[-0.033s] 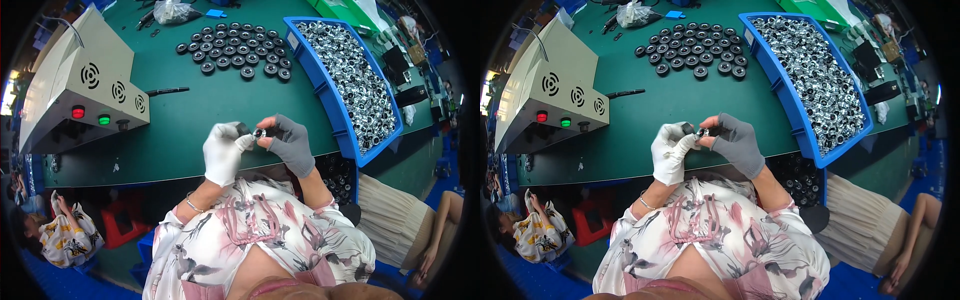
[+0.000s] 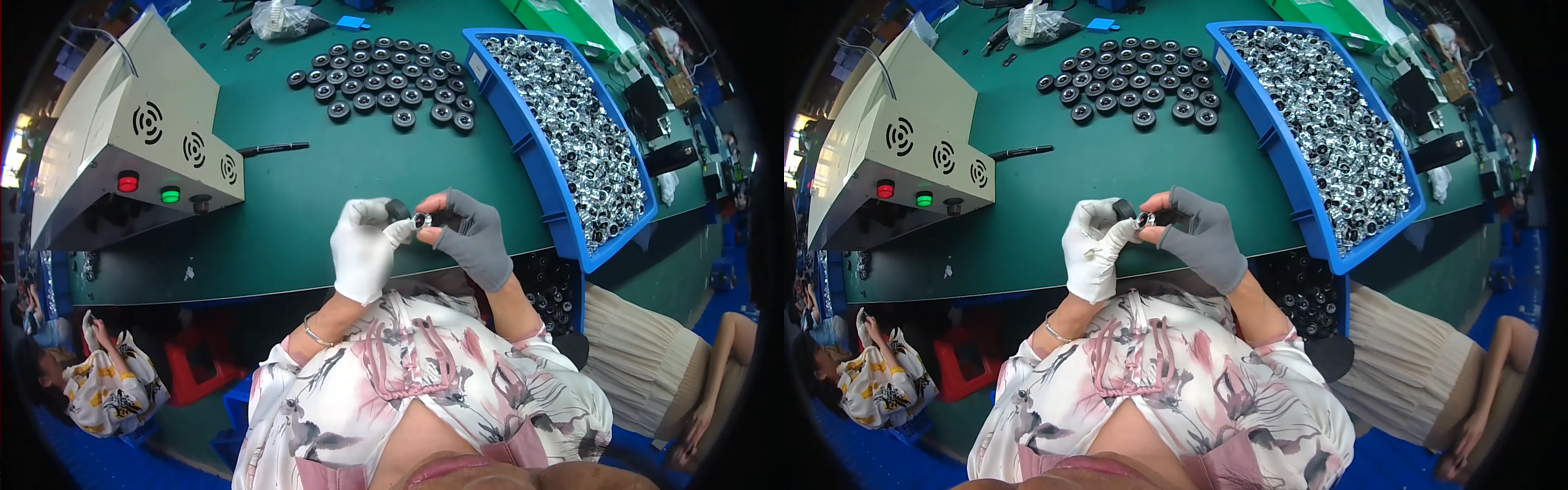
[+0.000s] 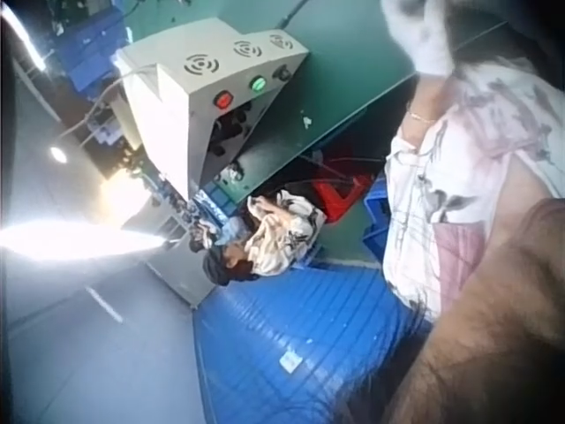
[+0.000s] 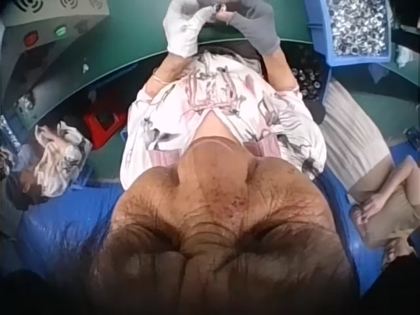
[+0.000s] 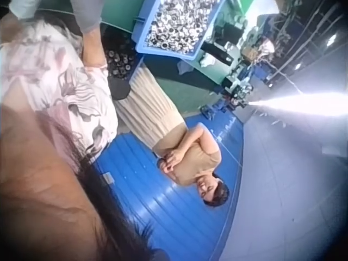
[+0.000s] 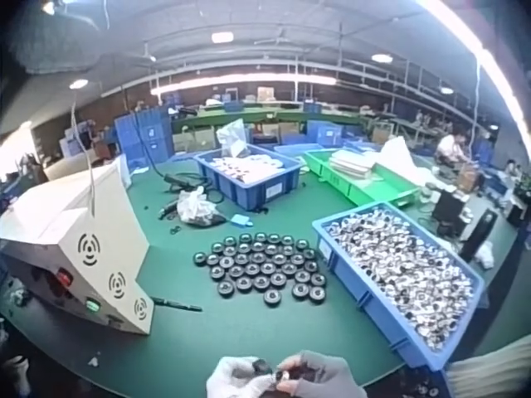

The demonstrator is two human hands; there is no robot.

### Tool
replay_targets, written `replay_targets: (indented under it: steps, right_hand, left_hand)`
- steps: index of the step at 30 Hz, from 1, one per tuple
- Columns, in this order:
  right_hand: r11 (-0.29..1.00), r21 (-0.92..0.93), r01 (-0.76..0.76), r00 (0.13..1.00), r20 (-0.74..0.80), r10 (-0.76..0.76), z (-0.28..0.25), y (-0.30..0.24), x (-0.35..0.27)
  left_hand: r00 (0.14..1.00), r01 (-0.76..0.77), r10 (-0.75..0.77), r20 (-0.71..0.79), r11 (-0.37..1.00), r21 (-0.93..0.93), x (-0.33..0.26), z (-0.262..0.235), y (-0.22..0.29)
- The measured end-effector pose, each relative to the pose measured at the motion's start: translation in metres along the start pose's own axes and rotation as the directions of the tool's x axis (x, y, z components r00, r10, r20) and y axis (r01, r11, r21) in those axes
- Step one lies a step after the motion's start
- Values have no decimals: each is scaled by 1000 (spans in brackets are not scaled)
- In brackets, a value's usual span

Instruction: Assembling small mechanical components and using an assembly machine to process them.

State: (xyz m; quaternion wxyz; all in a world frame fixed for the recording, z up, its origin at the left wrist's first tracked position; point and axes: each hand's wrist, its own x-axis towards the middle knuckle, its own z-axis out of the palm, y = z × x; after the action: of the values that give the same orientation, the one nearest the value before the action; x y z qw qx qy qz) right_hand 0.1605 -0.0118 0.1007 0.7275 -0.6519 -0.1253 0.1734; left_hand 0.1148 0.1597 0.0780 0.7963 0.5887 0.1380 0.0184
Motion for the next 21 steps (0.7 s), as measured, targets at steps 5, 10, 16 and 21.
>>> replay_targets:
  steps: [5,10,16,21]
  right_hand:
    - [990,-120,74,997,-11,-76,4,3,0]
    - [992,33,-121,992,-25,122,2,0,1]
    - [958,-287,-5,1000,-12,1,16,1,5]
    - [947,144,-286,957,85,276,7,2,4]
  left_hand:
    - [989,-129,115,-88,975,-180,1,5,0]
    - [999,-50,50,-4,999,-2,0,-5,1]
    - [972,-229,234,-10,959,164,6,0,-8]
    - [968,-247,238,80,959,139,3,-6,-5]
